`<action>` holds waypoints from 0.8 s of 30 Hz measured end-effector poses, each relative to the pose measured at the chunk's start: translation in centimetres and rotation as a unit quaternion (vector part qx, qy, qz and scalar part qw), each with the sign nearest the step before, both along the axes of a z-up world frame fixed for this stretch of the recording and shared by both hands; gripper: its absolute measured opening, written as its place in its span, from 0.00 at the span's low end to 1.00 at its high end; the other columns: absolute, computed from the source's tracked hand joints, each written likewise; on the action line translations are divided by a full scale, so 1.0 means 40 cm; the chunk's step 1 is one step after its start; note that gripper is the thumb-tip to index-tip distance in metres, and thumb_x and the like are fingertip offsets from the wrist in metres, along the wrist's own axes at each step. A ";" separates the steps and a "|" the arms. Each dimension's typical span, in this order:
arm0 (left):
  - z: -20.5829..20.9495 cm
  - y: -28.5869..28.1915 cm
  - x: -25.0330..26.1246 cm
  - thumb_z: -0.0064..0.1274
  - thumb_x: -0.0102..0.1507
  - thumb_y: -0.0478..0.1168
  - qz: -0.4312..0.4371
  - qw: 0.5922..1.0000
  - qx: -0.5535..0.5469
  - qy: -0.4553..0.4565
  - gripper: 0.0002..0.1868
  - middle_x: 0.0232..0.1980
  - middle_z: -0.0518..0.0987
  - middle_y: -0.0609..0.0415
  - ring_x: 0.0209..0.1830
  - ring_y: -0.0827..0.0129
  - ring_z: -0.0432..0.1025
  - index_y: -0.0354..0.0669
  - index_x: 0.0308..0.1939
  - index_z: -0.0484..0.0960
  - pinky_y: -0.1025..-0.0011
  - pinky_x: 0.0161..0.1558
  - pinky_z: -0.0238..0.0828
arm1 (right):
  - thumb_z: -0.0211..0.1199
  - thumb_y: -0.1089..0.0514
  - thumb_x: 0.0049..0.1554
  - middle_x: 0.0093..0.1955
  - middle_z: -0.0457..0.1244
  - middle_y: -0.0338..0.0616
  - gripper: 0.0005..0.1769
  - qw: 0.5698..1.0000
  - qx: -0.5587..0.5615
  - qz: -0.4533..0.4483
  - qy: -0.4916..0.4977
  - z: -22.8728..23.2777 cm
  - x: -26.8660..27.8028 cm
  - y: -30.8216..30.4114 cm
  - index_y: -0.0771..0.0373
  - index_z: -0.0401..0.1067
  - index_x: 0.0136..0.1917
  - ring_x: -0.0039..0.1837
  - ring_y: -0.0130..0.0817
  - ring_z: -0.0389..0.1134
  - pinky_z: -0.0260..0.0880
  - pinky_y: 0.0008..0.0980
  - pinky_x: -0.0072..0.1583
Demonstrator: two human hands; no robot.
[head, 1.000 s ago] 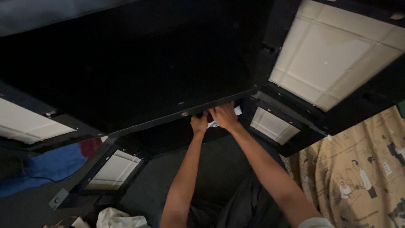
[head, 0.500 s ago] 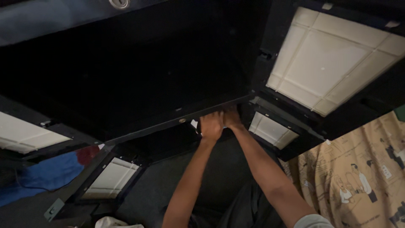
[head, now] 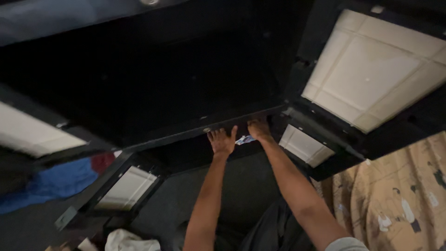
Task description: The person folds a blue t-shirt, a white garment, and a black garment by hand and places them inside a storage cabinet one at a time.
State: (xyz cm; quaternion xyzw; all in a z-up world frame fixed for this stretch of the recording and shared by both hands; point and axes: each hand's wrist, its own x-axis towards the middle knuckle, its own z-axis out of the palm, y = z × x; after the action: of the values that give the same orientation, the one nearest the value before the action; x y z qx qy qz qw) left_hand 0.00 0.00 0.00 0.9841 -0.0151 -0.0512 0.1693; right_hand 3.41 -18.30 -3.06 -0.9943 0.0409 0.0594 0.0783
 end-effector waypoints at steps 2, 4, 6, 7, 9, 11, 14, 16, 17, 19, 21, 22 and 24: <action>0.008 0.047 -0.009 0.16 0.66 0.74 0.009 0.999 -0.027 0.014 0.52 0.82 0.44 0.34 0.83 0.44 0.35 0.35 0.79 0.49 0.41 0.76 0.33 | 0.35 0.52 0.68 0.79 0.56 0.48 0.28 1.000 0.007 0.006 0.021 0.005 0.003 0.017 0.56 0.69 0.72 0.81 0.45 0.52 0.39 0.52 0.83; 0.025 0.070 -0.031 0.19 0.67 0.73 0.009 1.000 -0.021 0.001 0.51 0.82 0.44 0.33 0.83 0.43 0.36 0.33 0.78 0.47 0.40 0.74 0.37 | 0.35 0.50 0.68 0.80 0.52 0.53 0.28 0.998 0.028 0.012 -0.052 0.009 0.001 0.000 0.57 0.69 0.71 0.81 0.53 0.48 0.41 0.51 0.79; 0.056 0.066 -0.057 0.24 0.71 0.71 0.004 0.999 0.017 -0.042 0.50 0.82 0.44 0.30 0.83 0.42 0.39 0.28 0.78 0.47 0.41 0.76 0.38 | 0.37 0.50 0.66 0.78 0.53 0.56 0.29 0.990 -0.064 0.055 -0.115 0.019 0.000 -0.002 0.59 0.65 0.74 0.80 0.54 0.47 0.39 0.58 0.79; 0.073 0.062 -0.080 0.28 0.71 0.70 -0.018 0.999 0.027 -0.043 0.48 0.81 0.47 0.31 0.84 0.43 0.40 0.31 0.78 0.49 0.42 0.78 0.38 | 0.38 0.50 0.65 0.77 0.54 0.57 0.30 0.980 -0.111 0.075 -0.145 0.024 -0.006 0.002 0.60 0.64 0.76 0.80 0.54 0.47 0.38 0.61 0.80; 0.105 0.052 -0.131 0.34 0.73 0.68 -0.063 0.996 0.048 -0.047 0.45 0.80 0.53 0.33 0.86 0.43 0.43 0.35 0.79 0.53 0.43 0.83 0.39 | 0.36 0.43 0.68 0.82 0.50 0.54 0.30 0.994 -0.015 0.016 -0.107 0.036 -0.026 0.011 0.57 0.63 0.75 0.84 0.58 0.41 0.37 0.56 0.82; 0.133 0.047 -0.165 0.42 0.69 0.64 -0.106 0.985 0.041 -0.127 0.47 0.81 0.49 0.33 0.84 0.43 0.41 0.34 0.79 0.48 0.43 0.80 0.39 | 0.34 0.37 0.68 0.84 0.45 0.56 0.34 0.991 0.076 -0.019 -0.112 0.062 -0.055 0.020 0.58 0.57 0.77 0.85 0.61 0.35 0.34 0.58 0.80; 0.158 0.034 -0.188 0.47 0.66 0.62 -0.137 0.977 0.036 -0.158 0.50 0.81 0.46 0.34 0.83 0.44 0.39 0.34 0.80 0.44 0.44 0.77 0.38 | 0.32 0.31 0.65 0.84 0.37 0.61 0.42 0.977 0.140 -0.011 -0.162 0.126 -0.132 0.061 0.61 0.47 0.81 0.84 0.59 0.29 0.27 0.64 0.75; 0.171 0.027 -0.187 0.49 0.65 0.61 -0.142 0.979 0.039 -0.138 0.52 0.82 0.44 0.35 0.83 0.46 0.37 0.36 0.80 0.42 0.44 0.77 0.37 | 0.29 0.31 0.66 0.86 0.37 0.55 0.42 0.980 0.099 0.026 -0.169 0.173 -0.183 0.099 0.57 0.48 0.82 0.86 0.54 0.30 0.24 0.64 0.79; 0.175 0.026 -0.187 0.50 0.64 0.61 -0.141 0.981 0.045 -0.121 0.53 0.82 0.43 0.36 0.83 0.47 0.37 0.38 0.80 0.41 0.45 0.77 0.37 | 0.29 0.30 0.66 0.86 0.37 0.56 0.43 0.974 0.111 0.060 -0.188 0.189 -0.208 0.116 0.59 0.46 0.83 0.86 0.54 0.30 0.24 0.63 0.79; 0.172 0.029 -0.190 0.51 0.63 0.60 -0.145 0.982 0.056 -0.107 0.53 0.83 0.41 0.37 0.83 0.48 0.36 0.40 0.81 0.39 0.46 0.77 0.38 | 0.29 0.29 0.66 0.86 0.36 0.56 0.46 0.956 0.135 0.128 -0.225 0.211 -0.251 0.142 0.62 0.43 0.84 0.86 0.53 0.30 0.25 0.62 0.80; 0.160 0.035 -0.184 0.51 0.64 0.58 -0.156 0.979 0.067 -0.110 0.53 0.83 0.40 0.37 0.83 0.48 0.36 0.40 0.81 0.37 0.47 0.78 0.39 | 0.28 0.27 0.64 0.87 0.38 0.50 0.46 0.964 0.150 0.143 -0.167 0.221 -0.281 0.153 0.59 0.42 0.84 0.87 0.46 0.33 0.26 0.60 0.81; 0.153 0.039 -0.178 0.51 0.65 0.58 -0.156 0.979 0.084 -0.103 0.53 0.84 0.40 0.39 0.84 0.49 0.36 0.42 0.82 0.36 0.46 0.77 0.40 | 0.28 0.27 0.63 0.87 0.38 0.46 0.47 0.966 0.157 0.151 -0.138 0.222 -0.289 0.152 0.57 0.42 0.84 0.87 0.42 0.34 0.27 0.59 0.82; 0.141 0.045 -0.165 0.50 0.67 0.59 -0.156 0.977 0.117 -0.088 0.52 0.84 0.39 0.42 0.85 0.53 0.37 0.45 0.82 0.35 0.45 0.76 0.43 | 0.27 0.26 0.62 0.87 0.36 0.46 0.46 0.981 0.095 0.132 -0.103 0.209 -0.282 0.147 0.53 0.41 0.84 0.87 0.44 0.32 0.26 0.59 0.81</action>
State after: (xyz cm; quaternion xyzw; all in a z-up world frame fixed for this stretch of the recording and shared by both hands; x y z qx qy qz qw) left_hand -6.61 1.81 5.65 0.9834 -0.1767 0.0080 0.0407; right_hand -7.86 -12.43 5.31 -0.9797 -0.1053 -0.0302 0.1679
